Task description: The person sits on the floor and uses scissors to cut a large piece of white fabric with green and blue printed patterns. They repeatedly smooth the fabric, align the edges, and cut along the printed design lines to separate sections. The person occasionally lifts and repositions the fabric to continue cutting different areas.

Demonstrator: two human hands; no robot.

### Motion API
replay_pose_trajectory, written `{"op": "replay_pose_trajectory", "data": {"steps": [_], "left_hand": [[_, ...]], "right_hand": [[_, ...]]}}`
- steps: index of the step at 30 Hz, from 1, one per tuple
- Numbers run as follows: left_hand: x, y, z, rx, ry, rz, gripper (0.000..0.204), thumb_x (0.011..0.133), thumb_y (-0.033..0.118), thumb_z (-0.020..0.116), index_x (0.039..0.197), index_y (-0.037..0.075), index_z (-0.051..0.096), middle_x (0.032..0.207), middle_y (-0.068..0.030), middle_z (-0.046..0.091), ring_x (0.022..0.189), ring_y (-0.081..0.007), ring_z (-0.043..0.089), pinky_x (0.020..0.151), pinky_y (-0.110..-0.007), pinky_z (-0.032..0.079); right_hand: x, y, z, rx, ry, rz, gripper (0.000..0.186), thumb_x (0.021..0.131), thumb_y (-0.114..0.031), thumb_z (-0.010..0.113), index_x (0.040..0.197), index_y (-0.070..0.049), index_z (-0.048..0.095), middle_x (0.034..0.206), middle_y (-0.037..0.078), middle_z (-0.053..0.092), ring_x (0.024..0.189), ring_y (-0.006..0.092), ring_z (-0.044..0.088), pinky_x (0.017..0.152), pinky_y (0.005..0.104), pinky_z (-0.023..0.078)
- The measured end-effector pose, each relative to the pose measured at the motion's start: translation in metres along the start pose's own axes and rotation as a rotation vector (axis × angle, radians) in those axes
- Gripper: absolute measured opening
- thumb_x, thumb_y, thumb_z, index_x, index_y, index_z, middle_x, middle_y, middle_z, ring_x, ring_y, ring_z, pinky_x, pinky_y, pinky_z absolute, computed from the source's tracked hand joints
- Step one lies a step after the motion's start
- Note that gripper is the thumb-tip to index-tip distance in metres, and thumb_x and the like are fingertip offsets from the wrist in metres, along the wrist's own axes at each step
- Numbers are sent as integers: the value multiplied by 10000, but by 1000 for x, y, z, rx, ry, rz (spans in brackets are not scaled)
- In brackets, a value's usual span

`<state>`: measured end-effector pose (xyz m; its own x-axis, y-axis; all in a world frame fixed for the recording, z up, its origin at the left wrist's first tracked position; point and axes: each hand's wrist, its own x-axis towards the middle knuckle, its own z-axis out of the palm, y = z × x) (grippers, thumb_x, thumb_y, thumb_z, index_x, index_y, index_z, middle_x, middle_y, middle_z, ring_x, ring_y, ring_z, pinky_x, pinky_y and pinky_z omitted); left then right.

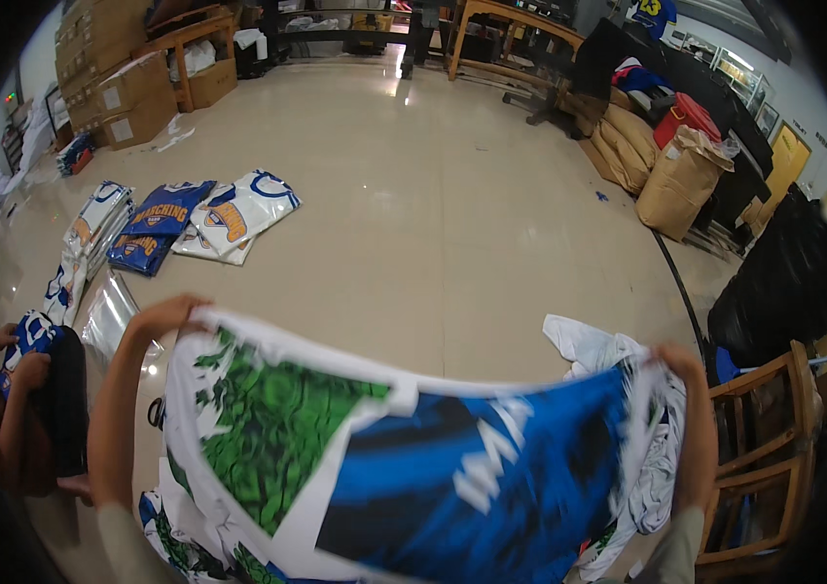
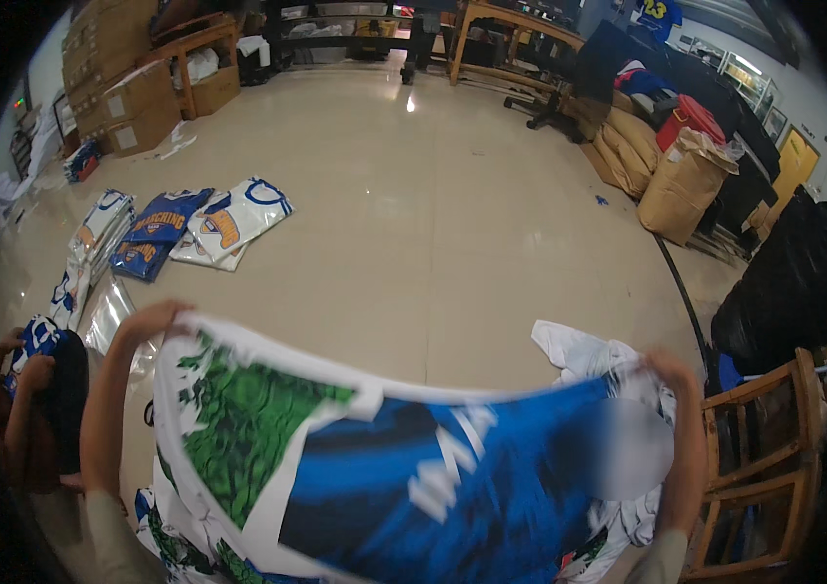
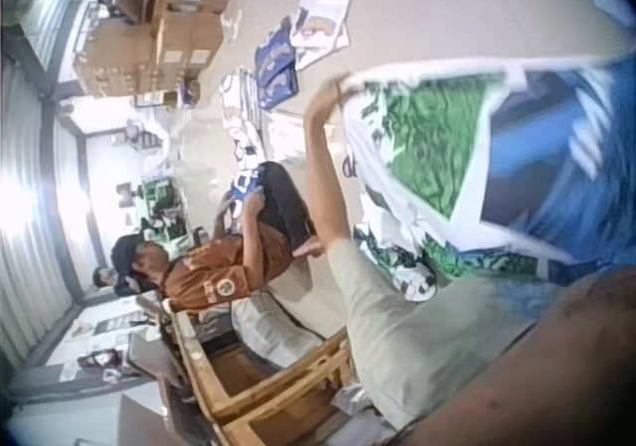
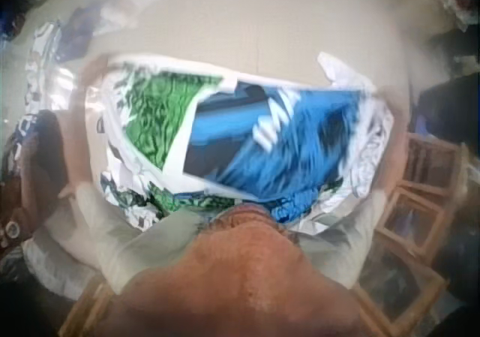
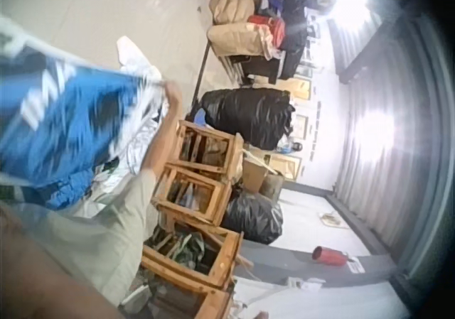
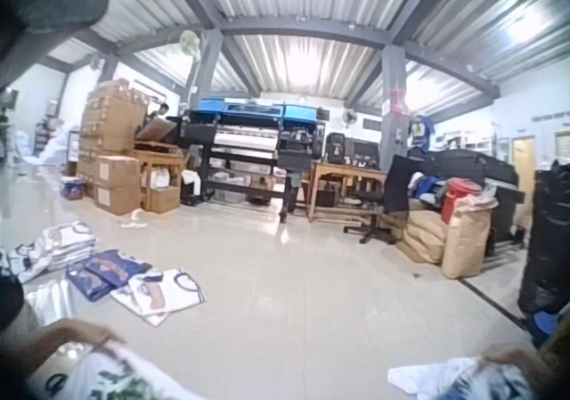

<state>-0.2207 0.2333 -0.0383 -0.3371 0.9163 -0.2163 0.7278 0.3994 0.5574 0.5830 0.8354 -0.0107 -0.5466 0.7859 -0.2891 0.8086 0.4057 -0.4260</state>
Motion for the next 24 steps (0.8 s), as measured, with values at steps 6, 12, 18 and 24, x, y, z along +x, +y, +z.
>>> {"op": "replay_pose_trajectory", "data": {"steps": [6, 12, 18, 24], "left_hand": [[197, 92, -163, 340, 751, -118, 1212, 772, 587, 779, 1575, -34, 118, 1617, -264, 204, 1496, -435, 190, 1200, -518, 224], [173, 200, -33, 675, 847, 275, 1082, 854, 594, 686, 1630, 136, 86, 1690, -181, 61, 1550, -390, 103, 1203, -647, 98], [7, 106, 216, 227, 149, 21, 1148, 835, 715, 632, 1627, 94, 81, 1661, -283, 5, 1511, -535, 36, 1098, -782, 114], [-43, 48, 305, 216, -120, -330, 1204, 803, 811, 575, 1624, 77, 87, 1669, -264, -43, 1512, -530, -53, 1066, -819, 82]], "right_hand": [[203, -280, -105, 680, 599, -652, 564, 903, -278, 708, 1349, 37, 567, 1358, 156, 584, 1278, 259, 535, 1109, 357, 377], [142, -357, 60, 43, 584, -594, 863, 836, -354, 788, 1520, -15, 385, 1554, 211, 425, 1457, 331, 381, 1199, 420, 283], [-65, -231, 321, 167, -102, -299, 963, 907, -532, 679, 1548, 59, 270, 1614, 294, 235, 1505, 419, 244, 1217, 491, 210], [-128, -195, 407, -173, -106, -155, 1043, 931, -616, 582, 1587, 43, 111, 1657, 290, 46, 1523, 499, 48, 1142, 734, 61]]}}
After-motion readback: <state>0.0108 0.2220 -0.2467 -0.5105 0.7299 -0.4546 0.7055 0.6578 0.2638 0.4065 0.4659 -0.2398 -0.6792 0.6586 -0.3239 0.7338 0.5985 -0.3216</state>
